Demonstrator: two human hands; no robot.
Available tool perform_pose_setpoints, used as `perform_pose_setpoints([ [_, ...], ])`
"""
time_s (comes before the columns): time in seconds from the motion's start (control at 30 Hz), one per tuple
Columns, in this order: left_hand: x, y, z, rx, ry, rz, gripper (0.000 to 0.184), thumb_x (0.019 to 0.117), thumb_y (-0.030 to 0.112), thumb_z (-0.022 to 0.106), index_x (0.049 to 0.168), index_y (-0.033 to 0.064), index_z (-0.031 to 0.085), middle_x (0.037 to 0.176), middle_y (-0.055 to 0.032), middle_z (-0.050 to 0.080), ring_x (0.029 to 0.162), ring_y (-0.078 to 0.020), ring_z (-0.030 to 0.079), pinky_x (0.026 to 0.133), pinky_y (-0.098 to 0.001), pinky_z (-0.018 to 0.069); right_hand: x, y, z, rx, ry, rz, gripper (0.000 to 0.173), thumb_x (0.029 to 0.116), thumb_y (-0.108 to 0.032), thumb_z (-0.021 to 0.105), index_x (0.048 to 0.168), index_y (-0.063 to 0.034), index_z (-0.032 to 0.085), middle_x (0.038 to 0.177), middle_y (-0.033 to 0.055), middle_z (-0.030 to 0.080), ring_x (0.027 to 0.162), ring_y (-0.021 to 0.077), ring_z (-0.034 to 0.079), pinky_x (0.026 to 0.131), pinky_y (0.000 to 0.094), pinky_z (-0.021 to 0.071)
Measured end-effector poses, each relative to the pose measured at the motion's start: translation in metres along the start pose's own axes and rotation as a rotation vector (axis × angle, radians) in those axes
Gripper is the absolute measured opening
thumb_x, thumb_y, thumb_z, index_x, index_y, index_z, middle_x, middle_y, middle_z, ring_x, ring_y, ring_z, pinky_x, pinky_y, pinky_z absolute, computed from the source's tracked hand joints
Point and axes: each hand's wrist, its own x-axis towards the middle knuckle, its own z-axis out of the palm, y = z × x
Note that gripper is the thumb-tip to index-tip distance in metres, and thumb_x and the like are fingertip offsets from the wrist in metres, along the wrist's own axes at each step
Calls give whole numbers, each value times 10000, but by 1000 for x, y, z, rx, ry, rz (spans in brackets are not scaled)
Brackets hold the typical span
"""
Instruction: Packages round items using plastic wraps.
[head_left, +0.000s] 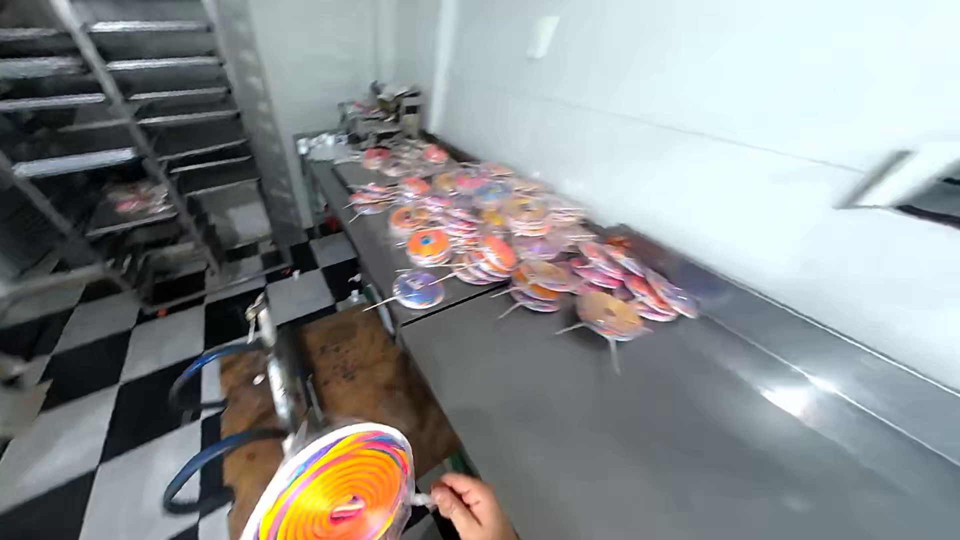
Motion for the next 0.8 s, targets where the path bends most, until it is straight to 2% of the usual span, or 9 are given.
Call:
perform_pose_setpoints([
  [0.03, 21, 4, 39, -77, -39, 84, 344, 973, 127, 651, 1215, -117, 662, 1226, -68, 737, 1195, -63, 655, 1062, -269, 510, -6, -6, -4, 13, 139, 16, 186, 1003, -67, 559, 940, 27, 706, 765, -59, 671, 708, -78, 593, 697, 142, 521],
  [0.13, 72, 5, 121, -31, -55, 91, 233, 994, 56, 582, 1104, -102, 713, 1068, -93, 775, 1013, -88, 734, 921, -252, 595, -3, -10, -27, -37, 473, 9, 193, 1015, -75, 536, 1082, 51, 666, 892, 8, 691, 815, -4, 647, 763, 201, 558],
  [0.2, 121, 7, 157, 101, -141, 29, 255, 1030, 95, 537, 1075, -80, 717, 933, -67, 767, 851, -60, 724, 811, -230, 598, 1, -13, -62, -181, 492, 78, 446, 1020, -199, 594, 1367, 74, 533, 1265, 161, 665, 1135, 160, 655, 943, 326, 563],
  [0.3, 218, 3, 202, 383, -299, 42, 323, 1082, 156, 482, 1114, -91, 688, 858, -125, 698, 728, -143, 645, 719, -313, 558, -20, -12, -115, -318, 614, 276, 660, 995, -254, 645, 1483, 115, 395, 1420, 295, 553, 1331, 397, 538, 1061, 546, 467],
  [0.4, 326, -22, 261, 669, -510, 105, 393, 1110, 202, 424, 1117, -101, 675, 952, -255, 691, 880, -383, 671, 864, -567, 526, -71, 8, -181, -651, 767, 398, 556, 953, -202, 705, 1357, 140, 534, 1357, 354, 569, 1273, 527, 542, 1090, 626, 422],
  [0.53, 422, -76, 353, 972, -745, 27, 359, 1080, 206, 497, 1206, -85, 665, 1193, -313, 671, 1176, -476, 629, 1053, -629, 445, -181, 18, -284, -1070, 909, 878, 731, 924, -394, 741, 1461, 45, 510, 1546, 387, 358, 1433, 604, 322, 1101, 774, 274],
  [0.7, 429, -126, 398, 1173, -735, 286, 454, 1036, 136, 563, 1394, -135, 496, 1393, -411, 499, 1327, -557, 483, 1093, -664, 383, -314, -7, -381, -1042, 1180, 1398, 1024, 901, -666, 652, 1603, -12, 293, 1667, 326, 125, 1550, 510, 103, 1190, 744, 119],
  [0.77, 387, -113, 390, 913, -761, 468, 543, 1023, 108, 537, 1494, -114, 384, 1506, -434, 344, 1402, -604, 353, 1131, -717, 291, -342, -2, -391, -965, 1200, 1486, 994, 934, -694, 572, 1620, -43, 265, 1692, 266, 118, 1569, 455, 92, 1207, 720, 119],
  [0.8, 354, -105, 382, 737, -845, 511, 529, 1021, 121, 537, 1483, -107, 417, 1490, -405, 403, 1383, -565, 417, 1135, -672, 336, -342, 5, -390, -955, 1213, 1470, 986, 945, -692, 552, 1623, -42, 254, 1697, 251, 117, 1573, 443, 90, 1206, 714, 129],
])
